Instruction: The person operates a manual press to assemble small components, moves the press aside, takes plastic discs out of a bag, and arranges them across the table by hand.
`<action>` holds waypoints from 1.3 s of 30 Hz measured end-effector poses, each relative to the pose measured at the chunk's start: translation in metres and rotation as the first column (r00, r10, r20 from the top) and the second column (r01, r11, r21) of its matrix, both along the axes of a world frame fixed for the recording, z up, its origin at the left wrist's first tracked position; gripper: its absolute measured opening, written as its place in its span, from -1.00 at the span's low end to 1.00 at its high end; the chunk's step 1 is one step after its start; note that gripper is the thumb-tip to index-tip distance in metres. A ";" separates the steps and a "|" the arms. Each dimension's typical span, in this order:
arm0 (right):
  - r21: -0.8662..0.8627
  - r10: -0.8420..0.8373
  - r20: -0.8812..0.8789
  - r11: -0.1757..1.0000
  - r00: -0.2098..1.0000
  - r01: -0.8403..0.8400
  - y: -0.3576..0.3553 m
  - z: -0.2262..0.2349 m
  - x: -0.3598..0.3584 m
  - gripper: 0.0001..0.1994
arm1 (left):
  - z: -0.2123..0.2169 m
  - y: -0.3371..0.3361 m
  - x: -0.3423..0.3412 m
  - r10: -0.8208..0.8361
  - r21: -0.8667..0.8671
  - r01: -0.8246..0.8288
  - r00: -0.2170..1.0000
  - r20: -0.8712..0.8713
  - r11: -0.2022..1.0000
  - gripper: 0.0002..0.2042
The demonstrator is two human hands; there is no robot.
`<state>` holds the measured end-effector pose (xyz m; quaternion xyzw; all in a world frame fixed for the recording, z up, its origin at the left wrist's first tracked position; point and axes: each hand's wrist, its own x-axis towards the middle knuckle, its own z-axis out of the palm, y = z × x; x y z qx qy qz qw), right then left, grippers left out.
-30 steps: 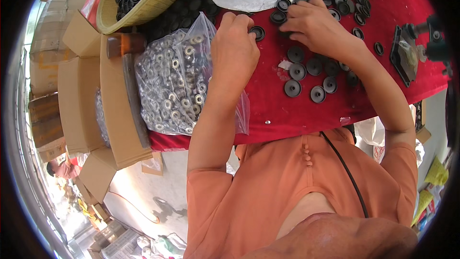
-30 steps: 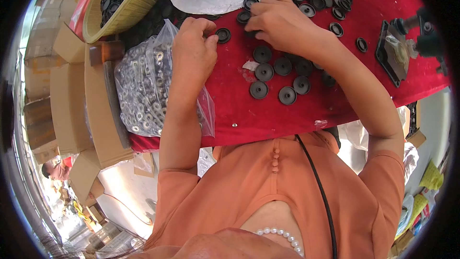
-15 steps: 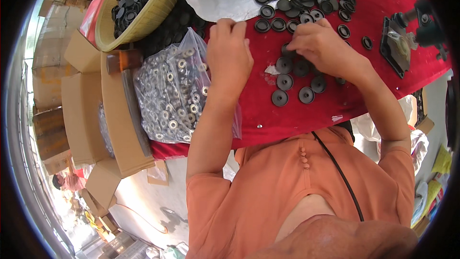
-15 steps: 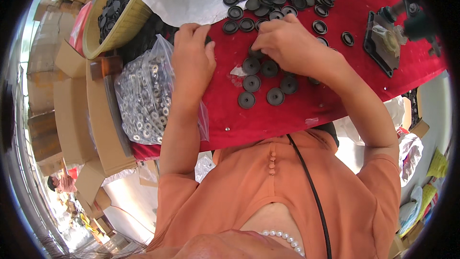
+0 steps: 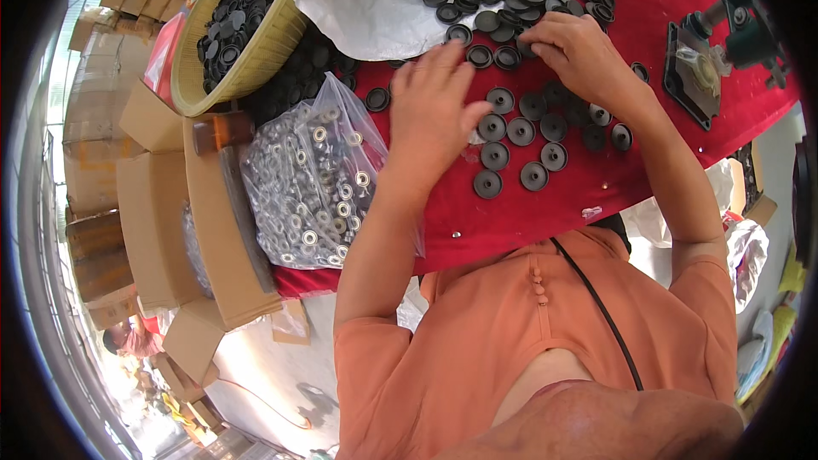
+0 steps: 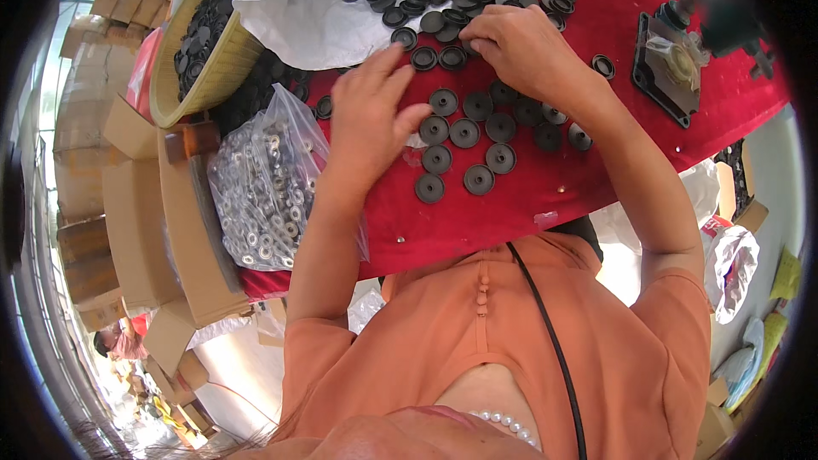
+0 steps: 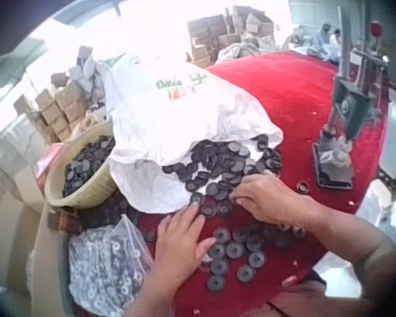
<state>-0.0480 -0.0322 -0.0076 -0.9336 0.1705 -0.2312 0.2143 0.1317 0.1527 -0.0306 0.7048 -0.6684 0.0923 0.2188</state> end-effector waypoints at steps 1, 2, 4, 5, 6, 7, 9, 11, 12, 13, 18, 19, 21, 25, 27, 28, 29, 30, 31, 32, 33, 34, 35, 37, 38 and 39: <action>-0.018 -0.023 0.040 1.000 0.999 0.023 -0.002 -0.002 0.001 -0.83 | -0.001 -0.005 -0.008 -0.107 -0.089 0.104 0.994 -0.032 0.991 -0.57; -0.036 -0.044 0.080 0.998 0.996 0.047 -0.005 -0.003 0.002 -0.83 | -0.002 -0.007 -0.012 -0.109 -0.090 0.106 0.994 -0.032 0.990 -0.57; -0.052 -0.075 0.082 0.995 0.994 0.080 -0.014 -0.006 0.002 -0.82 | -0.005 -0.008 -0.019 -0.127 -0.049 0.126 0.992 -0.026 0.991 -0.61; -0.067 -0.104 0.085 0.992 0.991 0.110 -0.017 -0.007 0.001 -0.82 | -0.004 -0.007 -0.017 -0.131 -0.049 0.130 0.991 -0.029 0.990 -0.61; -0.067 -0.108 0.081 0.991 0.991 0.114 -0.017 -0.007 -0.002 -0.82 | 0.000 -0.005 -0.012 -0.066 -0.018 0.065 0.997 -0.029 0.998 -0.61; -0.051 -0.133 0.034 0.990 0.991 0.134 -0.016 -0.006 -0.004 -0.83 | 0.002 -0.002 -0.007 0.001 0.014 0.000 1.000 -0.026 1.000 -0.61; -0.035 -0.160 -0.015 0.987 0.987 0.159 -0.011 -0.006 -0.008 -0.83 | 0.004 0.003 0.000 0.028 -0.002 -0.028 0.999 -0.041 1.000 -0.61; -0.123 -0.140 -0.073 0.984 0.987 0.131 -0.003 -0.011 -0.010 -0.84 | 0.006 0.005 0.000 0.094 0.021 -0.094 0.996 -0.005 0.995 -0.53; -0.123 -0.144 -0.074 0.983 0.987 0.134 -0.002 -0.016 -0.009 -0.84 | 0.007 0.000 -0.004 0.090 0.021 -0.090 0.996 -0.006 0.996 -0.53; -0.172 -0.147 -0.065 0.976 0.987 0.134 -0.001 -0.022 -0.006 -0.84 | 0.007 -0.005 -0.008 0.003 -0.052 -0.003 1.000 0.012 0.999 -0.50; -0.235 -0.094 -0.123 0.970 0.988 0.063 0.010 -0.015 -0.011 -0.85 | -0.004 -0.014 -0.026 -0.218 0.005 0.219 0.975 -0.035 0.976 -0.40; -0.227 -0.077 -0.153 0.973 0.985 0.041 0.013 -0.012 -0.015 -0.85 | -0.005 -0.013 -0.024 -0.183 0.045 0.185 0.982 -0.049 0.982 -0.40; -0.219 -0.058 -0.184 0.976 0.981 0.016 0.014 -0.007 -0.022 -0.85 | -0.001 -0.009 -0.019 -0.146 0.084 0.151 0.987 -0.062 0.985 -0.40; -0.181 -0.146 -0.153 0.976 0.977 0.118 0.002 0.002 -0.031 -0.84 | 0.007 0.002 -0.009 0.081 0.149 -0.091 0.994 0.077 0.985 -0.40; -0.006 -0.252 -0.082 0.968 0.964 0.252 -0.011 0.002 -0.028 -0.83 | 0.007 0.002 -0.011 0.272 0.091 -0.292 0.944 0.188 0.952 -0.39; -0.005 -0.254 -0.079 0.967 0.964 0.254 -0.016 -0.005 -0.026 -0.83 | 0.007 0.001 -0.013 0.270 0.091 -0.291 0.944 0.191 0.953 -0.39; -0.140 -0.244 -0.066 0.962 0.967 0.233 -0.019 -0.016 -0.025 -0.82 | 0.007 0.000 -0.015 0.284 0.050 -0.299 0.938 0.199 0.953 -0.38; -0.274 -0.234 -0.055 0.938 0.971 0.211 -0.021 -0.022 -0.026 -0.82 | 0.007 -0.002 -0.016 0.297 0.010 -0.306 0.932 0.206 0.952 -0.37; -0.273 -0.230 -0.052 0.939 0.972 0.208 -0.019 -0.022 -0.025 -0.82 | 0.006 -0.002 -0.016 0.301 0.009 -0.309 0.931 0.209 0.951 -0.37; -0.300 -0.212 -0.081 0.937 0.974 0.179 -0.016 -0.023 -0.024 -0.81 | 0.003 -0.002 -0.016 0.160 0.007 -0.162 0.980 0.115 0.987 -0.37; -0.327 -0.196 -0.110 0.933 0.974 0.150 -0.012 -0.022 -0.024 -0.80 | 0.001 -0.002 -0.016 0.012 -0.009 -0.012 1.000 0.021 1.000 -0.36; -0.326 -0.190 -0.110 0.934 0.976 0.145 -0.007 -0.019 -0.026 -0.80 | 0.000 -0.002 -0.019 0.017 -0.008 -0.017 1.000 0.021 1.000 -0.36; -0.281 -0.132 -0.145 0.956 0.981 0.087 -0.002 -0.013 -0.029 -0.79 | -0.001 -0.003 -0.023 -0.042 0.008 0.042 0.998 -0.042 0.999 -0.36; -0.232 -0.076 -0.177 0.972 0.981 0.033 -0.001 -0.010 -0.028 -0.78 | -0.003 -0.004 -0.028 -0.121 0.055 0.128 0.986 -0.116 0.990 -0.34; -0.216 -0.081 -0.120 0.975 0.989 0.054 -0.002 -0.009 -0.023 -0.78 | -0.005 -0.004 -0.029 -0.125 0.057 0.132 0.985 -0.116 0.990 -0.34; -0.199 -0.087 -0.063 0.977 0.994 0.073 -0.005 -0.009 -0.017 -0.78 | -0.006 -0.005 -0.030 -0.129 0.068 0.137 0.985 -0.116 0.988 -0.33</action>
